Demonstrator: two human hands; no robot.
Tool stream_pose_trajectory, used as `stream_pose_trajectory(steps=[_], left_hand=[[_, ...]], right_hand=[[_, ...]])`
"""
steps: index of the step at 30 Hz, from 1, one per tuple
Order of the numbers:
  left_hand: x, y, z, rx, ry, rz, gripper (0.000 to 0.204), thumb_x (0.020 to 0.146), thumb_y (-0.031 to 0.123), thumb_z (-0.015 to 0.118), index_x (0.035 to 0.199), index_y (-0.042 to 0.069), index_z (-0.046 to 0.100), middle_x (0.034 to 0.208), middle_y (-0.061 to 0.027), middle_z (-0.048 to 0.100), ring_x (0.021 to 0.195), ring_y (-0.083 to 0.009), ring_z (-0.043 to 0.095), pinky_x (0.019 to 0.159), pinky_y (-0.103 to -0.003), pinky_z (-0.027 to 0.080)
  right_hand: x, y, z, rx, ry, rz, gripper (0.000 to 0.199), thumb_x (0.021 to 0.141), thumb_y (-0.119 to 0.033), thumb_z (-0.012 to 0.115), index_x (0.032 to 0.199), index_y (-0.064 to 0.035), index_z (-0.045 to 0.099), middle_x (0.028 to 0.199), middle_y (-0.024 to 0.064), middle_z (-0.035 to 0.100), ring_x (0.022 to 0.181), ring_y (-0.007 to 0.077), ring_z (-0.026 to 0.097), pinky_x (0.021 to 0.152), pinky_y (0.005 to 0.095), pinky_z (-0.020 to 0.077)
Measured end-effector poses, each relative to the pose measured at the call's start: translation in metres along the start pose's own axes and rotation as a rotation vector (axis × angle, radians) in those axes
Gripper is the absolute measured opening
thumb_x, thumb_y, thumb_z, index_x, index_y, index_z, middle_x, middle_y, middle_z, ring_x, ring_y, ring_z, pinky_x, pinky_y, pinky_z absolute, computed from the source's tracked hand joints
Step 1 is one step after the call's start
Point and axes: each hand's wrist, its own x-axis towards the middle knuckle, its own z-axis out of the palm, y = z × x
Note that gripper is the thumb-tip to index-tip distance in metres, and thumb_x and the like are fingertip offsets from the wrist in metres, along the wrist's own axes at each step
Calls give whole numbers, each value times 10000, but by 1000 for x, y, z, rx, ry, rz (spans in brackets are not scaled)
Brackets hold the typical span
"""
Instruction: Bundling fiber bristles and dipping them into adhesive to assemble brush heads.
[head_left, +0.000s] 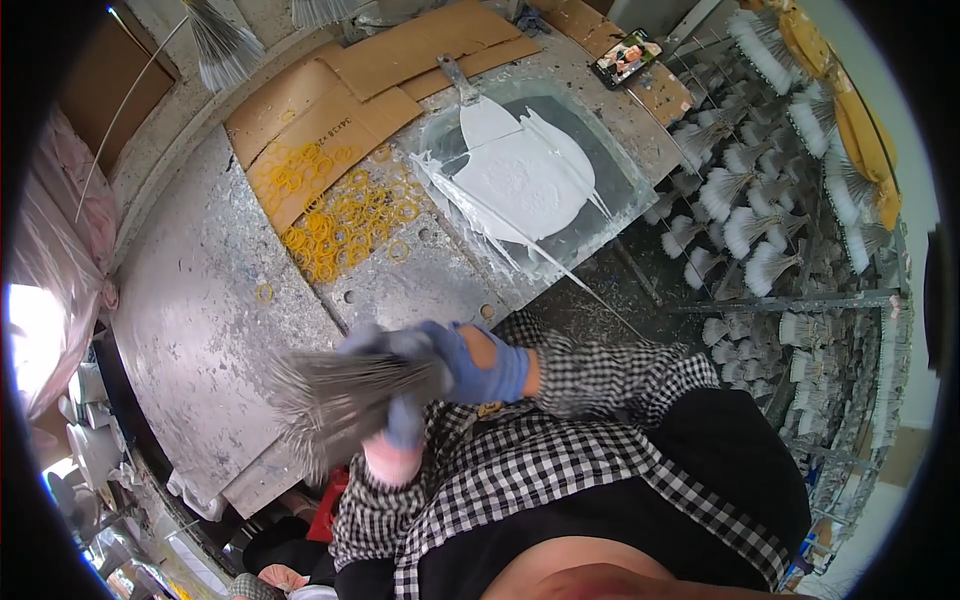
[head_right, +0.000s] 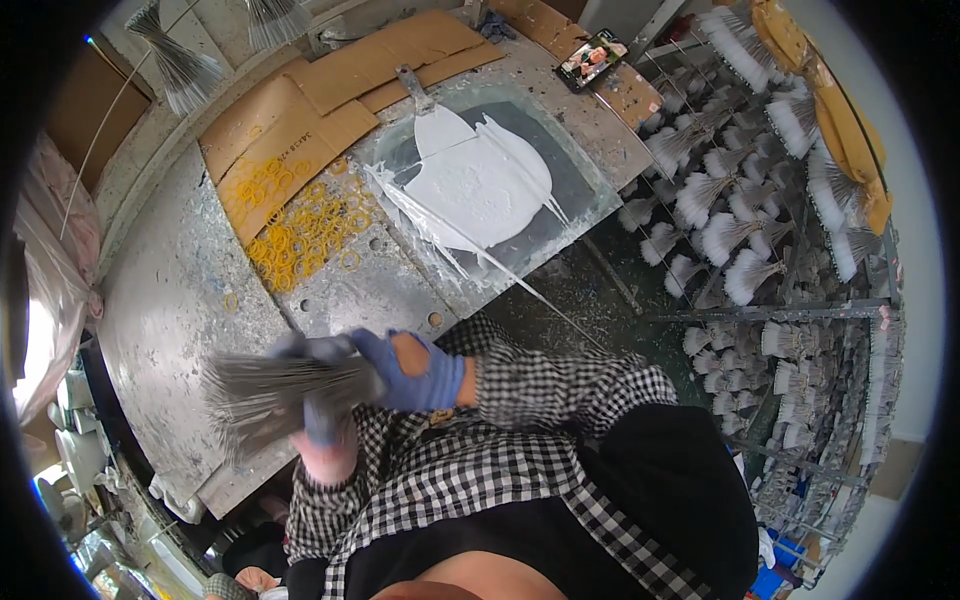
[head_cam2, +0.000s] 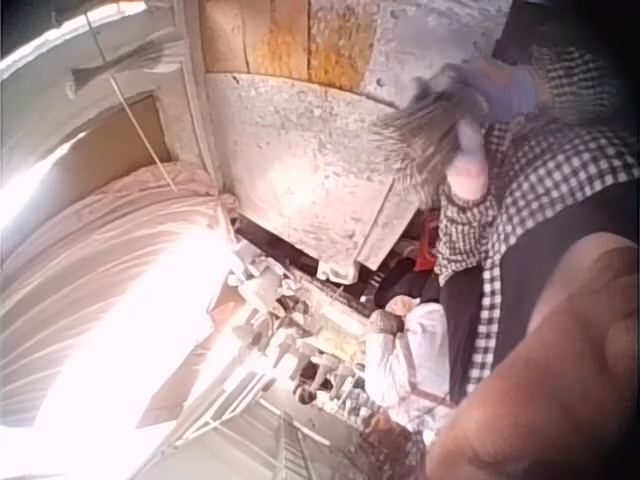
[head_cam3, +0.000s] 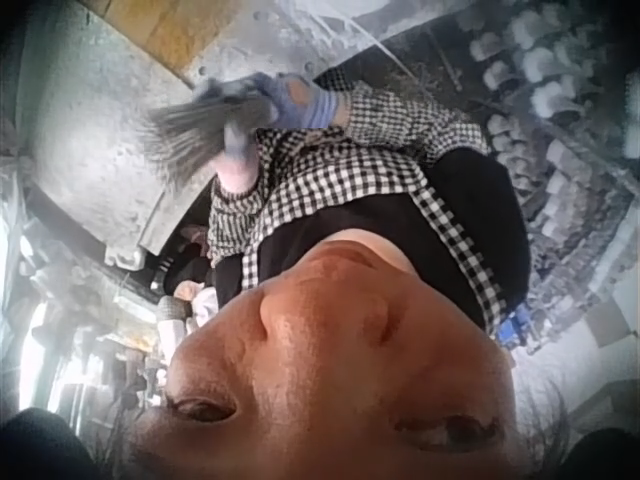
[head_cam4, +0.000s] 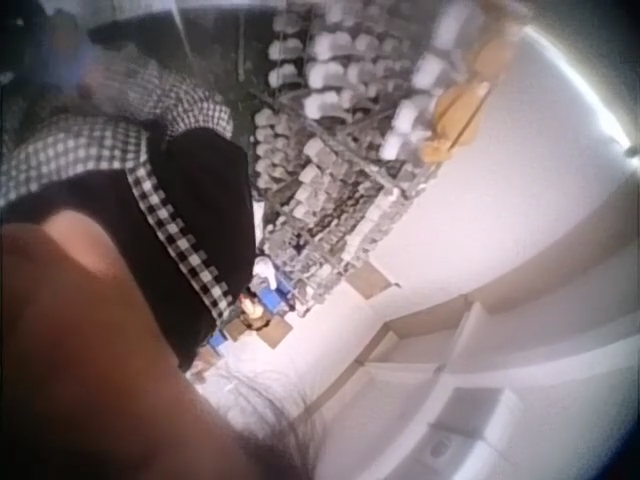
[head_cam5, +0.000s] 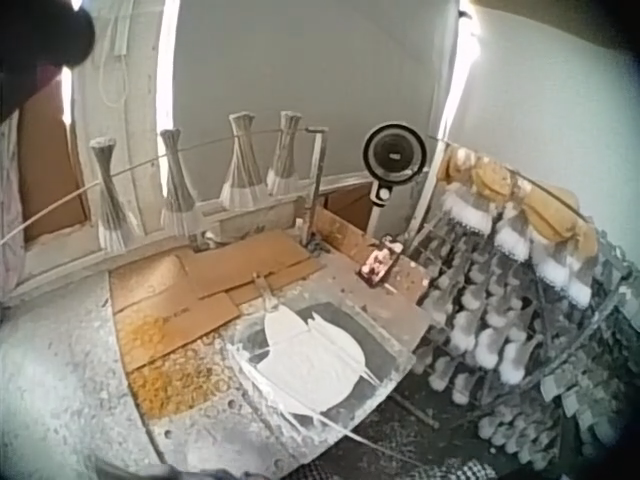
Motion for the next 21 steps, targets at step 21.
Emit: stream_pose_trajectory(steps=[21], left_hand=[[-61, -1, -124, 1169, 347, 928, 815, 957, 644, 475, 1399, -37, 404, 1357, -230, 516, 1256, -333, 528, 1065, -470, 443]], right_hand=[[-66, 8, -8, 440, -62, 215, 445, 848, -370, 737, 1012, 33, 643, 703, 73, 657, 537, 160, 636, 518, 301, 532]])
